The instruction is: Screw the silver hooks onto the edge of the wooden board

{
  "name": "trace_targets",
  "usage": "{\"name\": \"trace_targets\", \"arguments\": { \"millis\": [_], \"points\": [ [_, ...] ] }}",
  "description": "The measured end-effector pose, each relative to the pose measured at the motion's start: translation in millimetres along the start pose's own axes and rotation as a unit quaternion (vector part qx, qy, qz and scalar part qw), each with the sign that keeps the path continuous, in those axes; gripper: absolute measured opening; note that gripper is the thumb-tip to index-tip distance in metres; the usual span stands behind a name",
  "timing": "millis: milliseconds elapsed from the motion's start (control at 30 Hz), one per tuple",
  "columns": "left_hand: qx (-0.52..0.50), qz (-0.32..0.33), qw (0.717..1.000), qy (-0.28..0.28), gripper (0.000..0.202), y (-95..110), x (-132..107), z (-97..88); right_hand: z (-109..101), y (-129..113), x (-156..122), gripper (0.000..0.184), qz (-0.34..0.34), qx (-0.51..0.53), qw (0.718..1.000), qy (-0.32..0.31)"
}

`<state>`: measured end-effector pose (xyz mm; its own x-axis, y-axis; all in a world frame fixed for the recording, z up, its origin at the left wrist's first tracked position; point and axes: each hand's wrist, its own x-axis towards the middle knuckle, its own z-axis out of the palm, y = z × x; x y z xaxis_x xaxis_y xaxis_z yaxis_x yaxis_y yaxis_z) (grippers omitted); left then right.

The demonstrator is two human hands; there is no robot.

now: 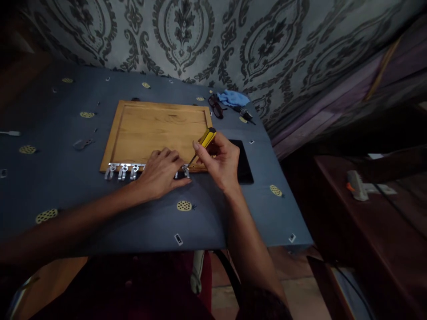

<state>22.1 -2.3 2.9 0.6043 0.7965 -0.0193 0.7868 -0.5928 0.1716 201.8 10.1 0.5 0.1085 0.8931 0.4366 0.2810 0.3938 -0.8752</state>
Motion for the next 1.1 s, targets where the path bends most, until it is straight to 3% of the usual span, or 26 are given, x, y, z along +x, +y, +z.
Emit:
{"name": "trace_targets", "arguments": {
  "millis": [200,467,633,900,1100],
  "points": [
    [-0.002,0.006,1.0,0.006,0.044,0.0,0.3,2.8,-3.2,-8.0,-9.2,0.039,-0.027,-0.015,0.993,0.111],
    [0.003,0.012,1.0,0.016,0.04,0.9,1.3,2.7,-10.6,-2.0,-39.7,0.036,0.001,-0.036,0.982,0.186],
    [0.025,0.002,1.0,-0.017,0.045,2.4,1.9,-1.1,-9.6,-3.9,-44.7,0.036,0.017,0.005,0.984,0.175],
    [0.05,0.013,0.998,0.047,0.036,0.1,-0.2,9.9,-10.9,-6.2,-47.9,0.03,0.006,-0.006,0.989,0.148],
    [0.046,0.017,0.998,0.048,0.036,-0.9,-0.2,9.2,-10.4,-7.6,-48.2,0.026,0.008,-0.003,0.99,0.142]
  ]
}}
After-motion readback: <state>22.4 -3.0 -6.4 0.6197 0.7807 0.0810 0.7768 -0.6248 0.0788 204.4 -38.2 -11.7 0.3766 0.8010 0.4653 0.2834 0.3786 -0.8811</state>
